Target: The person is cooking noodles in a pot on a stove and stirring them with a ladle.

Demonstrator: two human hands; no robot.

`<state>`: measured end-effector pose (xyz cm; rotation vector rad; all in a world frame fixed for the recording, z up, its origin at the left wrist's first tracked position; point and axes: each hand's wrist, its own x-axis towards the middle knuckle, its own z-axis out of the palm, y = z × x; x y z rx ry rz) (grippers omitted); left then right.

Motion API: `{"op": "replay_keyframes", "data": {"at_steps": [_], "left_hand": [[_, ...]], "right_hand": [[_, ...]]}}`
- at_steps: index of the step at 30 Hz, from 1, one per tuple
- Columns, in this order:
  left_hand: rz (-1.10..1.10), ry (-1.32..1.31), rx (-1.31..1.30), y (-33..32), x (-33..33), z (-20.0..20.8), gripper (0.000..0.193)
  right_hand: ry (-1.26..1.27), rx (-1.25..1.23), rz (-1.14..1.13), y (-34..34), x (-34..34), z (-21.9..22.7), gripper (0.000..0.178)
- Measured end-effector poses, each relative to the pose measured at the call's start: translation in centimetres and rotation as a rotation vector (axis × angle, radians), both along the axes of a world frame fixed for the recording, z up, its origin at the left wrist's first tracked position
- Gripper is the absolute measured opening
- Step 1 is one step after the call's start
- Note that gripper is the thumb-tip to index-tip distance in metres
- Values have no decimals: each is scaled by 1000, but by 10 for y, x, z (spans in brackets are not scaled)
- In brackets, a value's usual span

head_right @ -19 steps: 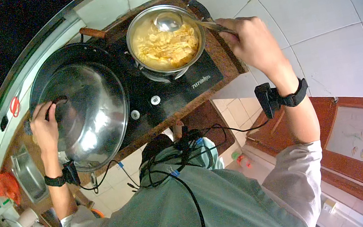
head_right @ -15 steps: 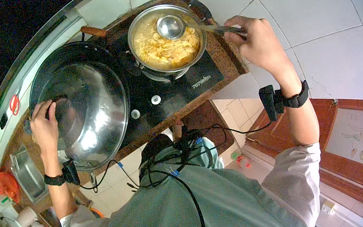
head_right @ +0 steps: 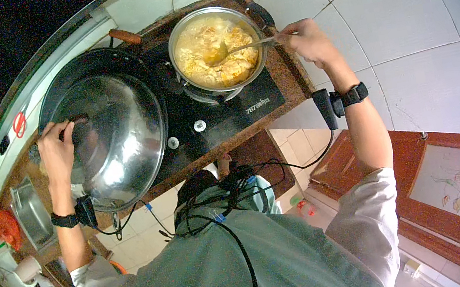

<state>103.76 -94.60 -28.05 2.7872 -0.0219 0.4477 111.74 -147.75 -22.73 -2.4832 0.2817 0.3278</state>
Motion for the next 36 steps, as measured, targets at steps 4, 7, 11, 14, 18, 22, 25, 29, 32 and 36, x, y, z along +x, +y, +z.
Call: {"op": "replay_keyframes", "data": {"at_steps": [4,7,11,14,18,22,25,29,32,36], "left_hand": [[-32,5,-3,4,5,0,17],[-23,17,-25,5,5,0,17],[-31,-12,-12,5,4,-1,18],[-13,0,-18,4,2,0,18],[7,-12,-30,1,0,-1,18],[27,-36,-7,-2,-3,-3,18],[30,-33,-17,-1,-2,-5,18],[48,-9,-28,-4,-3,-2,20],[24,-32,-20,-2,-1,-4,20],[5,-68,19,1,-2,-7,20]], "right_hand": [[27,185,-87,-16,-3,8,31],[-58,109,-17,-25,-14,18,26],[-386,-44,270,-26,-33,25,24],[-415,-201,304,5,-58,58,23],[-427,-475,445,20,-76,72,21],[-407,-214,309,9,-78,62,21],[-222,-218,207,4,-74,63,23],[-234,-207,293,-1,-66,39,24],[-212,-200,268,0,-50,20,26],[-84,-142,151,9,-33,13,27]]}}
